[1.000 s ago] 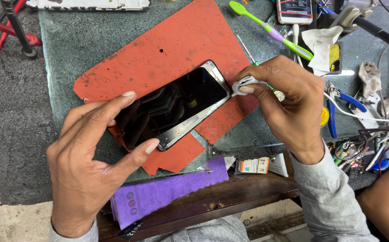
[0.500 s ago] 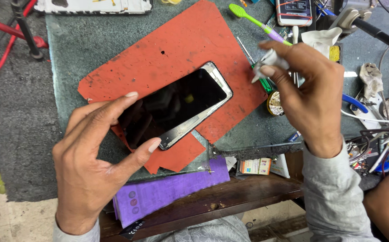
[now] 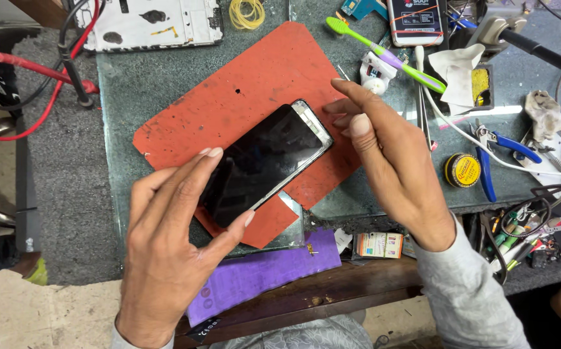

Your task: The person wipes the edges and screen of a smartphone with a white cloth, then secures the device with rubber bands. The person also briefly handles a second smartphone.

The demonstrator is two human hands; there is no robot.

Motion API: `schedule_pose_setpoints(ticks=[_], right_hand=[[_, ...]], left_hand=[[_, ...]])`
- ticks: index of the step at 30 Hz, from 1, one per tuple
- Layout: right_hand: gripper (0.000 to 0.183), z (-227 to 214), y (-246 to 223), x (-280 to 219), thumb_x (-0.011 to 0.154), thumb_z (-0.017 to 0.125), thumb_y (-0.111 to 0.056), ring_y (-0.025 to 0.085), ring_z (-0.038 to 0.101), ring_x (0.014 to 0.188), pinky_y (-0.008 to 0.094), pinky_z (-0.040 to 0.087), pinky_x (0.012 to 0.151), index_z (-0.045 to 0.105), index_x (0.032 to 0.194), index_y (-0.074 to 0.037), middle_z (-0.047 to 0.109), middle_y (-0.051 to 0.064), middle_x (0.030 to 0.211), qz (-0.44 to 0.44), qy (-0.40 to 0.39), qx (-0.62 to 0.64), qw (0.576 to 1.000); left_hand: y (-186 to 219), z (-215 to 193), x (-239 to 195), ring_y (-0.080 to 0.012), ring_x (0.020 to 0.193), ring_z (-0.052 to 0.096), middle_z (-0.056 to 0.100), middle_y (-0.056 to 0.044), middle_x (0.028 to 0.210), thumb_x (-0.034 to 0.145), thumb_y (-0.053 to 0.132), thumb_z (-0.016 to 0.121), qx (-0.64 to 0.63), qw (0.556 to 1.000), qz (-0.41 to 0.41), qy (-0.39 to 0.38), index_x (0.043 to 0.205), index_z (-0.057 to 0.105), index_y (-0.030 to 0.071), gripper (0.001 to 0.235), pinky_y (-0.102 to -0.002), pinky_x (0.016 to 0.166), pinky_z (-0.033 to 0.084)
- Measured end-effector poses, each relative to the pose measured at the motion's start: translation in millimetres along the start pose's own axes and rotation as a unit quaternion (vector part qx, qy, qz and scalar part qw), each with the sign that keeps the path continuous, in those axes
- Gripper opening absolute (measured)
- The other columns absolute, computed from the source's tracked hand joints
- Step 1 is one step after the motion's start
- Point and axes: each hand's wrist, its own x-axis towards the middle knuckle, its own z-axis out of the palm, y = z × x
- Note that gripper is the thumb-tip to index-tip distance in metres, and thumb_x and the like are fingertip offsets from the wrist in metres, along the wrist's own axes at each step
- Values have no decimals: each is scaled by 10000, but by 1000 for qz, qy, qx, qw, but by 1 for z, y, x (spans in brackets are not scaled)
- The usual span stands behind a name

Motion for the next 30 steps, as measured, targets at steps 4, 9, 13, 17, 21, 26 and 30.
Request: schedule_pose_setpoints(ticks=[4, 9, 13, 17, 21, 26, 30], right_hand=[[520, 9, -2, -5, 1157, 371, -359, 184, 702, 1039, 315, 554, 949, 514, 1488, 16, 743, 132, 1145, 24, 29, 28, 999], [531, 13, -1, -12, 1139, 345, -364, 155, 713, 991, 302, 570, 916, 526, 1481, 0, 766, 124, 1100, 71, 55, 58, 994], [507, 15, 0, -22, 1140, 353, -334, 146, 733, 993, 296, 580, 898, 536, 1464, 10, 767, 113, 1095, 72, 80, 58, 993], [382, 20, 1, -29, 1144, 442, -227, 184, 708, 994, 311, 564, 906, 612, 1374, 27, 746, 133, 1142, 29, 125, -5, 992], [262, 25, 2, -35, 1121, 529, -126, 259, 708, 1105, 348, 540, 966, 655, 1299, 18, 721, 149, 1196, -34, 131, -76, 988], [218, 29, 3, -37, 1068, 591, -77, 293, 663, 1142, 379, 498, 1003, 683, 1251, -4, 700, 138, 1234, -71, 122, -125, 982], [240, 30, 2, -37, 1042, 619, -83, 291, 625, 1146, 387, 472, 1013, 697, 1261, -21, 686, 121, 1254, -81, 108, -150, 980]], left_hand=[[1, -1, 2, -276, 1140, 588, 698, -96, 1260, 703, 208, 930, -4, 1000, 2, -7, 1399, 580, 51, 795, -391, 973, 510], [-1, -5, 5, -269, 1112, 587, 703, -81, 1243, 689, 213, 922, -19, 999, 15, -33, 1434, 552, 66, 845, -376, 948, 517], [-2, -5, 7, -264, 1099, 588, 708, -68, 1223, 690, 213, 924, -13, 998, 32, -43, 1452, 537, 89, 864, -387, 945, 514], [-2, -1, 6, -256, 1082, 588, 704, -69, 1176, 685, 226, 933, -16, 999, 23, -40, 1460, 528, 95, 884, -382, 938, 521], [-1, 5, 0, -255, 1101, 584, 697, -87, 1179, 676, 228, 936, -20, 999, 2, -30, 1465, 525, 96, 899, -368, 933, 533], [-1, 11, -5, -257, 1130, 581, 695, -89, 1258, 693, 222, 938, -6, 1000, 2, -12, 1470, 507, 84, 898, -375, 961, 523], [-1, 14, -7, -252, 1139, 581, 692, -69, 1302, 707, 209, 931, -12, 1000, 1, -6, 1481, 484, 74, 904, -366, 982, 517]])
